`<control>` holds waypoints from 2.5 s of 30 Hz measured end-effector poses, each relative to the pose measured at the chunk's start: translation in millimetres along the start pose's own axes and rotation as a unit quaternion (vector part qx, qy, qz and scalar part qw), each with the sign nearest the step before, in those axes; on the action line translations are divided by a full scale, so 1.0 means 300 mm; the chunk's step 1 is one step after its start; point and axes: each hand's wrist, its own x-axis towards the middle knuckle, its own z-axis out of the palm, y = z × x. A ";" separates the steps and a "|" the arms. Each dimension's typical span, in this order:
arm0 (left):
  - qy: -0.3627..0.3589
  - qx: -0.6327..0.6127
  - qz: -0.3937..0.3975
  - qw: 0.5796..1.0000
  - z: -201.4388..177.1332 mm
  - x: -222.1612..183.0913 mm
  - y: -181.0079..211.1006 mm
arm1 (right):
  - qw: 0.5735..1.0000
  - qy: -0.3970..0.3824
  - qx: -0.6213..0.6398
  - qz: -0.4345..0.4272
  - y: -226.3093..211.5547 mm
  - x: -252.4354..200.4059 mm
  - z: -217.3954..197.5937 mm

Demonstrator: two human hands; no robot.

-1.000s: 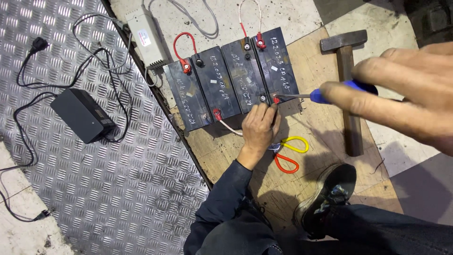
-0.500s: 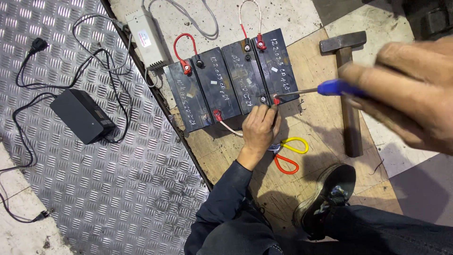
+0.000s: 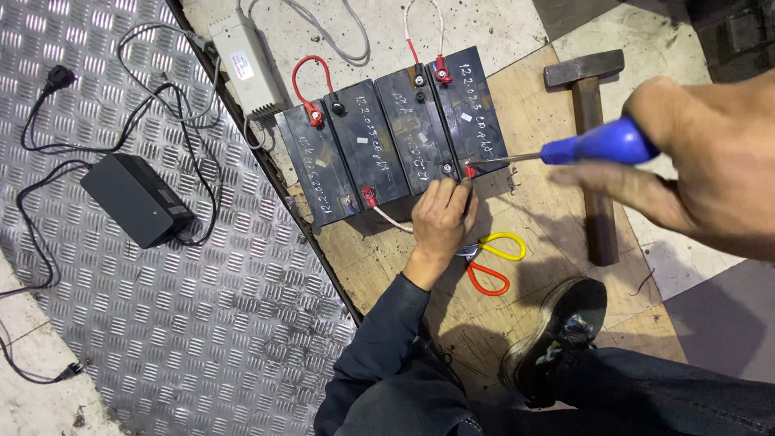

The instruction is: Connecting wires to battery terminals using a screwdriver and stripping insulation with scissors

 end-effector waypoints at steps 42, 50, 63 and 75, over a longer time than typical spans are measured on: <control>0.005 0.006 0.010 1.000 0.006 -0.006 -0.006 | 0.983 0.054 0.178 0.000 -0.092 0.074 -0.007; 0.003 0.007 0.014 1.000 0.012 -0.011 -0.010 | 0.986 -0.018 0.145 -0.075 0.004 0.038 0.017; 0.000 0.006 0.016 1.000 0.013 -0.013 -0.014 | 0.999 0.028 -0.032 0.023 -0.121 0.044 -0.040; 0.012 0.010 0.022 1.000 -0.004 0.007 -0.001 | 0.997 0.031 -0.018 -0.072 -0.137 0.081 -0.051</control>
